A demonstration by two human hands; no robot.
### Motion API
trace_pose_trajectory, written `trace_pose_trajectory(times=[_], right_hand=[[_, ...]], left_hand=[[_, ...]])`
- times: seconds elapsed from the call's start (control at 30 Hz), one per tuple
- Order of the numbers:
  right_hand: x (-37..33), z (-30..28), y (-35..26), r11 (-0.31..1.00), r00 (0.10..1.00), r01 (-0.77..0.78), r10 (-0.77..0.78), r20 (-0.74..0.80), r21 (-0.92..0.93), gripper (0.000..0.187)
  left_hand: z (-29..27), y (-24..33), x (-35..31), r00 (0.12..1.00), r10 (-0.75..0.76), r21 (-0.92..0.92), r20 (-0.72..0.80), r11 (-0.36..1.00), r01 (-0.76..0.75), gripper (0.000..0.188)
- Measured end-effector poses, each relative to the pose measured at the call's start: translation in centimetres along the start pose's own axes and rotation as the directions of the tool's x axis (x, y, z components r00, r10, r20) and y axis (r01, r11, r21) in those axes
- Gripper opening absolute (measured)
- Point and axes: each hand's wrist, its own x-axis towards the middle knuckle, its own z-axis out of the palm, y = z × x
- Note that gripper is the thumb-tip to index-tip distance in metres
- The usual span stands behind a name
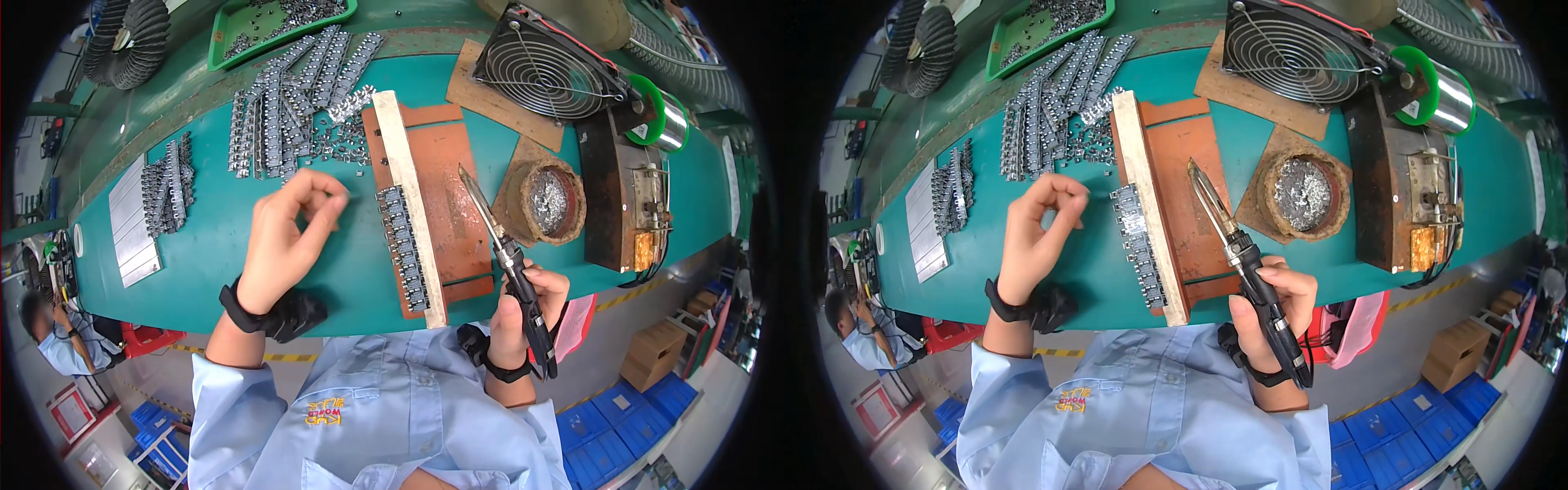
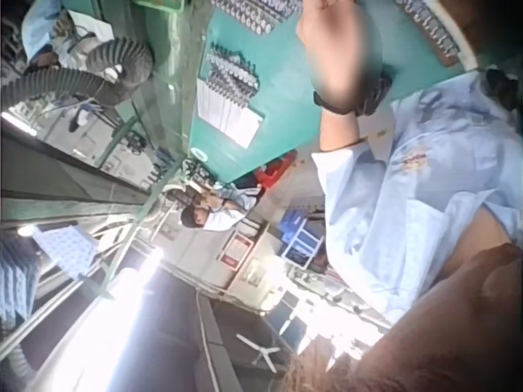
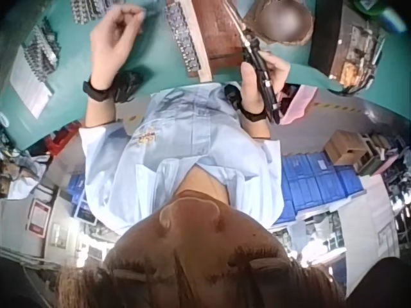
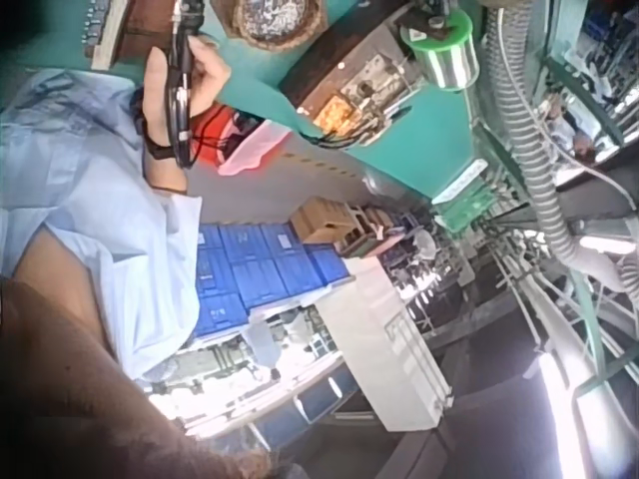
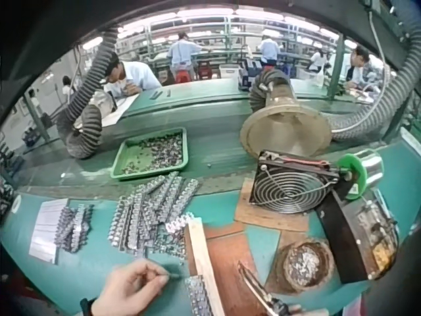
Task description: The person solders electronic components onto circuit board strips using a soldering iron, arranging and positioning the components onto the strips by hand before soldering them.
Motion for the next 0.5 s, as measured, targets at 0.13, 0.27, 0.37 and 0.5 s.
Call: trace_pose_trajectory(times=[0.13, 0.27, 0.37, 0.5], right_hand=[[-0.2, -0.1, -0.2, 1.000, 0.999, -0.010, 0.011, 0.037, -0.012, 0.042], [-0.3, -0.3, -0.2, 1.000, 0.998, 0.006, -0.005, 0.063, -0.015, 0.040], [-0.2, -0.3, -0.3, 1.000, 0.998, 0.016, -0.015, 0.069, -0.024, 0.040], [-0.1, -0.2, -0.7, 0.998, 0.997, -0.016, 0.020, 0.073, -0.055, 0.040]], left_hand=[[-0.4, -0.3, 1.3, 0.972, 0.194, 0.331, -0.133, 0.933, -0.141, 0.013], [0.0, -0.2, 2.7, 0.865, 0.502, 0.544, 0.003, 0.724, -0.423, 0.017], [1.0, -0.6, 3.2, 0.871, 0.492, 0.575, -0.011, 0.716, -0.397, 0.017], [1.0, -0.2, 2.7, 0.904, 0.428, 0.538, -0.020, 0.767, -0.351, 0.016]])
